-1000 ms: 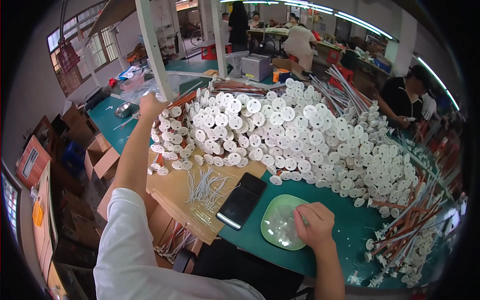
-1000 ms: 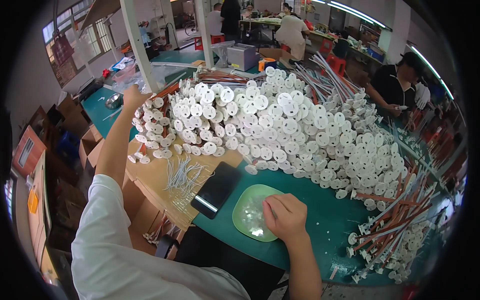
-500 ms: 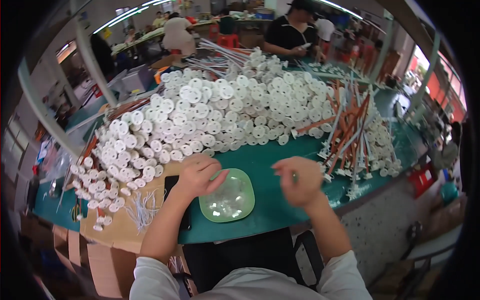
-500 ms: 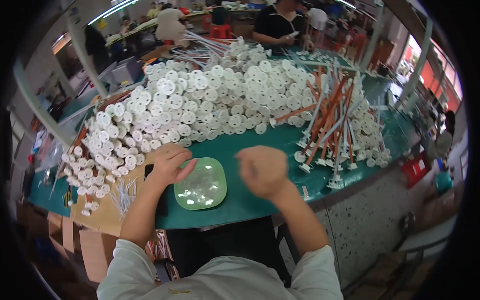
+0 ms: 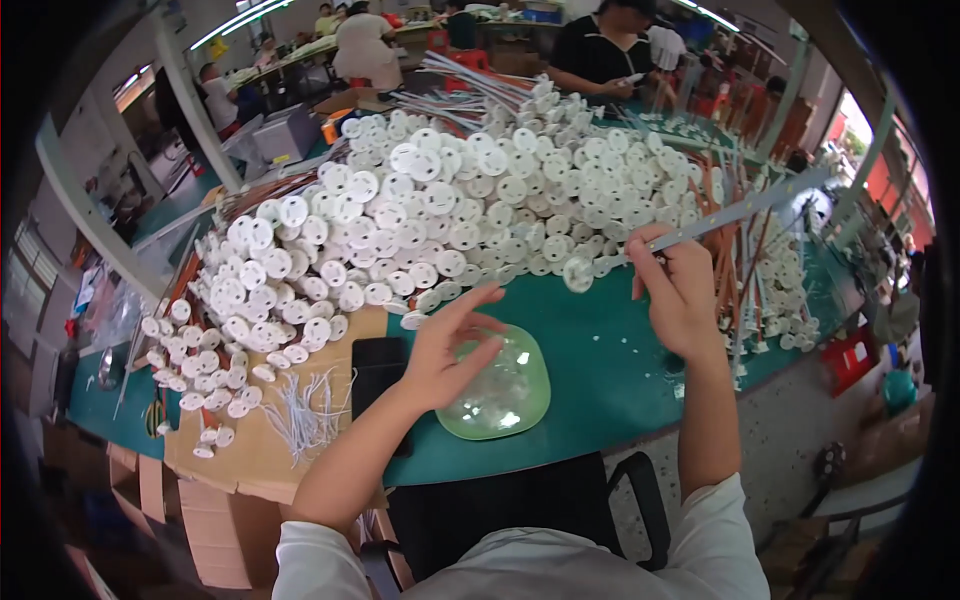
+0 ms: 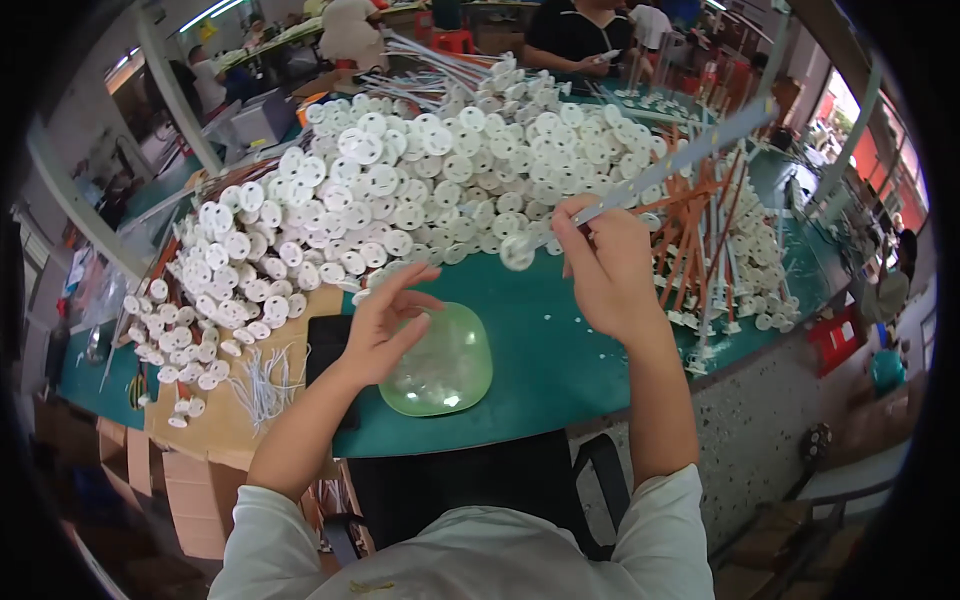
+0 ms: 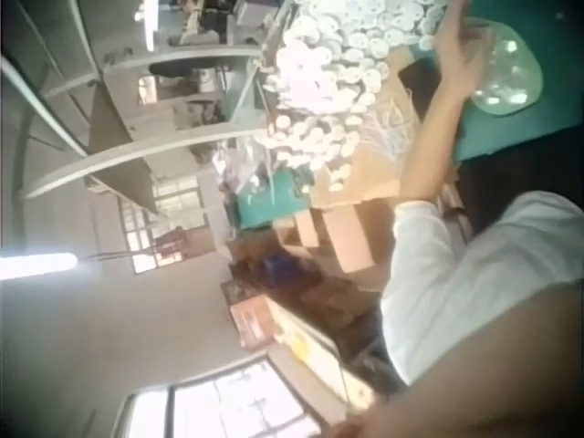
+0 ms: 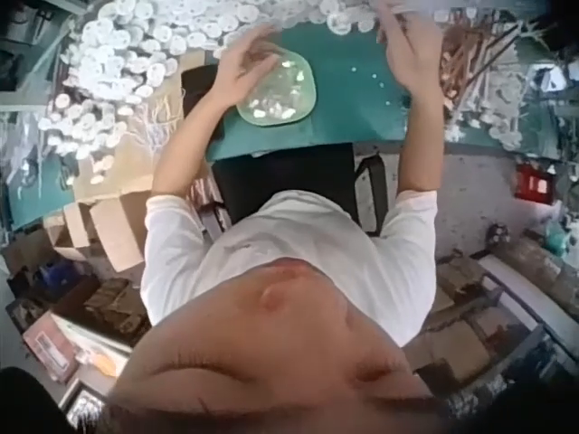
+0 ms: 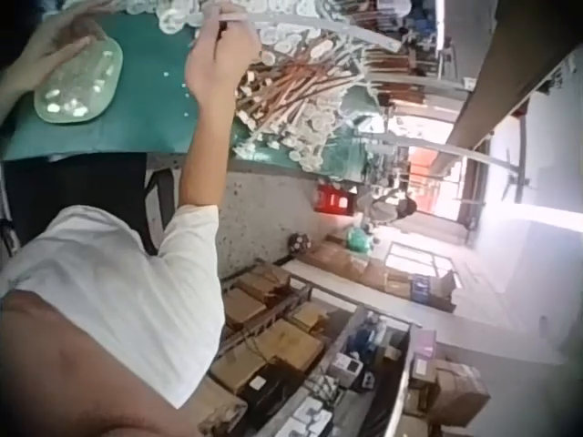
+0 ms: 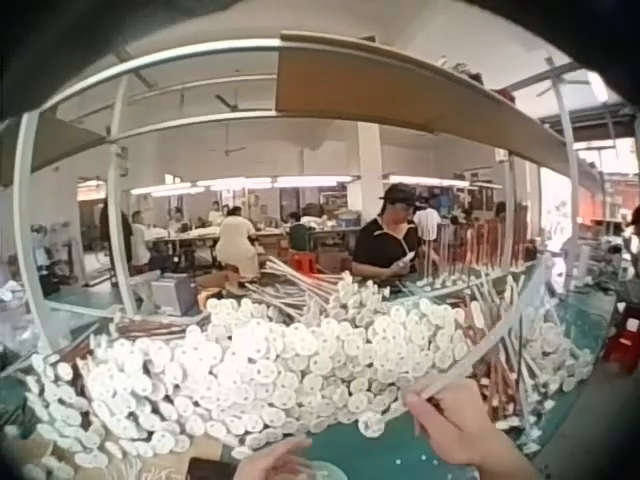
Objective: Assemble LED light strips into plastic tubes and attach them to balloon bases.
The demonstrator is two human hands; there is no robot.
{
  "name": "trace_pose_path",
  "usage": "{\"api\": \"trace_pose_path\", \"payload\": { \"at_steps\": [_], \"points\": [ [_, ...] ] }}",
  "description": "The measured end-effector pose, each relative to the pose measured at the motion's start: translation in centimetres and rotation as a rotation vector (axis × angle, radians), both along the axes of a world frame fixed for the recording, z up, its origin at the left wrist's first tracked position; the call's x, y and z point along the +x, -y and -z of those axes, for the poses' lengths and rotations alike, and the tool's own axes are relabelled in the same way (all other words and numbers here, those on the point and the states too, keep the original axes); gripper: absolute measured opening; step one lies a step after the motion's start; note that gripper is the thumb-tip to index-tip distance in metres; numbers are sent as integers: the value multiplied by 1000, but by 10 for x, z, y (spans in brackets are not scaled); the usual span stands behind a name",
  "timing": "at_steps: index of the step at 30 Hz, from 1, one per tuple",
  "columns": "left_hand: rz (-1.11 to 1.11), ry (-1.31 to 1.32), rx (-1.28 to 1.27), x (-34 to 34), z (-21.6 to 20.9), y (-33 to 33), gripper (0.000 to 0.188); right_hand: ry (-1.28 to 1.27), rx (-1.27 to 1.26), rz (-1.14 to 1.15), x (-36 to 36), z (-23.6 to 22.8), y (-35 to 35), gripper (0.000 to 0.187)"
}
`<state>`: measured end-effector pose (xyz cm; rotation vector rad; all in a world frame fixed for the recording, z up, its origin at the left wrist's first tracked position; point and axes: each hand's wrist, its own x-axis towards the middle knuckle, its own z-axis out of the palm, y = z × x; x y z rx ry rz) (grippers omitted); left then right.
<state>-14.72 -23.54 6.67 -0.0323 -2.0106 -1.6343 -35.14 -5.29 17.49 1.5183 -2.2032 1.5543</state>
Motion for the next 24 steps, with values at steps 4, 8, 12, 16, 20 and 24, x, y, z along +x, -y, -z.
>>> {"api": "trace_pose_path", "payload": {
  "at_steps": [4,8,12,16,20,24],
  "points": [
    [350,-80,522,-11,-6,-12,68,582,-88,-610,-13,20,23,16],
    [572,297,312,2,-15,-10,56,856,21,-978,-3,36,52,16],
    [457,90,519,4,2,-2,40,724,-259,-445,27,51,77,19],
    [211,12,693,-13,10,-5,38,-519,-495,-541,33,82,75,32],
    [200,30,711,-7,14,-5,41,-588,-553,-412,44,91,81,30],
    [217,46,732,-6,11,-5,44,-569,-523,-421,41,98,75,29]
  ]
}}
